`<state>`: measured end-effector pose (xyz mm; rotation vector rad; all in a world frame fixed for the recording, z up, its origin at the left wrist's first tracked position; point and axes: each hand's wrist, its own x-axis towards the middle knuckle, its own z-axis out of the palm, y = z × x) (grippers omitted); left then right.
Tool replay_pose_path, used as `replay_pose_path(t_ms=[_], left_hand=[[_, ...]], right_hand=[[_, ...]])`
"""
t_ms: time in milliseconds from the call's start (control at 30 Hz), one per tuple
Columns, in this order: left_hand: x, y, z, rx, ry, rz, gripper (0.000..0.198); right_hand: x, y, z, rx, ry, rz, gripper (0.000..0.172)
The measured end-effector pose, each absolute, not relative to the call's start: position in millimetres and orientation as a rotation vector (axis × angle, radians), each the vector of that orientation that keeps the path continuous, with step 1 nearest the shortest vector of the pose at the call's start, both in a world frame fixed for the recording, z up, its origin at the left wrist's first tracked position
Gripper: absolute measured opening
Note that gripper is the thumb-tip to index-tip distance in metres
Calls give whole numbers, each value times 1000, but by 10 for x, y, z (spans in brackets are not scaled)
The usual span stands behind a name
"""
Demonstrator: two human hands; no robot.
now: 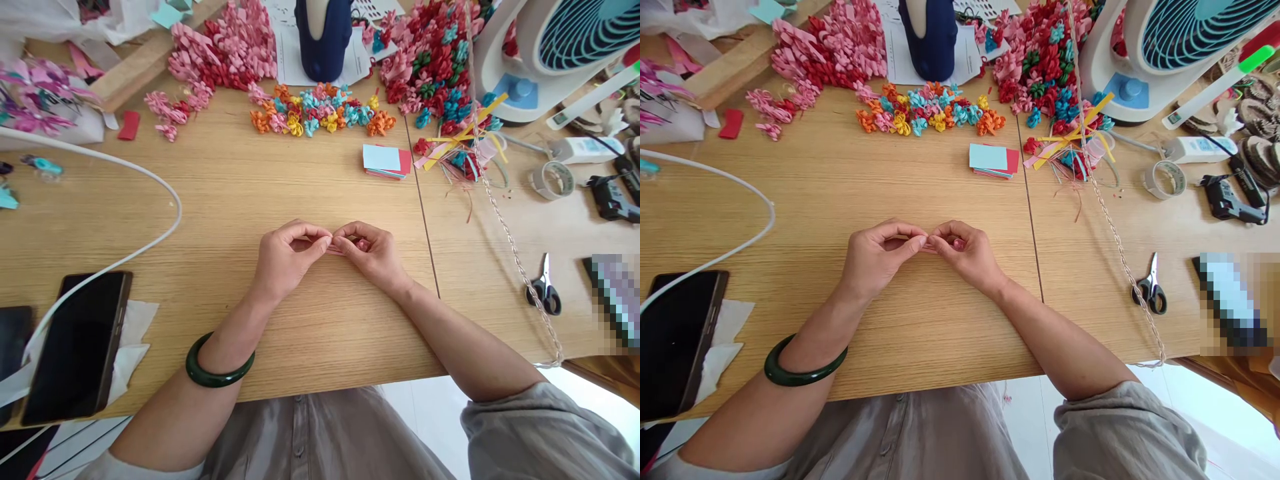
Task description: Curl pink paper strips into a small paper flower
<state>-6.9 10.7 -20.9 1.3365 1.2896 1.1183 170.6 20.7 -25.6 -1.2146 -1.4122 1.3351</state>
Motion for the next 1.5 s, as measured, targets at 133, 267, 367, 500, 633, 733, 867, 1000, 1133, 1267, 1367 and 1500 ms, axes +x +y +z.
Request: replay_pose_path(t_ms=[133,267,367,500,633,733,867,1000,1133,1267,1367,1500], left_hand=[[-79,112,-217,1348,1225,1141,14],[-87,110,-200,1355,1214,1148,18],[-81,108,-187,1378,1205,1133,12],[-70,111,-180,1410,1249,1124,9],[-70,110,-159,1383,1262,1113,10],[-71,110,-151,1377,1254,1114,9],[-75,113,-174,1391,1272,1114,6],[-67,113,-194,1426,1319,1121,8],[-24,98,-207,1572,1375,1186,8],[20,63,-218,2019,1482,1317,12],[28,32,-206,2283,1577,1299,13],[3,31,-177,1998,1471,1249,12]], right_hand=[[1707,211,-265,-1216,-1382,1309,39],[1709,218,-246,-1231,-1377,1278,39],[1709,219,-247,-1240,-1359,1295,40],[1705,223,-269,-1238,-1365,1300,37],[1703,227,-277,-1226,-1366,1309,34],[1706,221,-272,-1228,-1367,1313,34],[1705,208,-263,-1227,-1371,1323,36],[1700,193,-268,-1232,-1403,1297,36],[1701,174,-291,-1243,-1470,1231,29],[1697,159,-301,-1245,-1519,1169,21],[1692,157,-296,-1235,-1479,1217,28],[1698,169,-297,-1217,-1461,1205,30]])
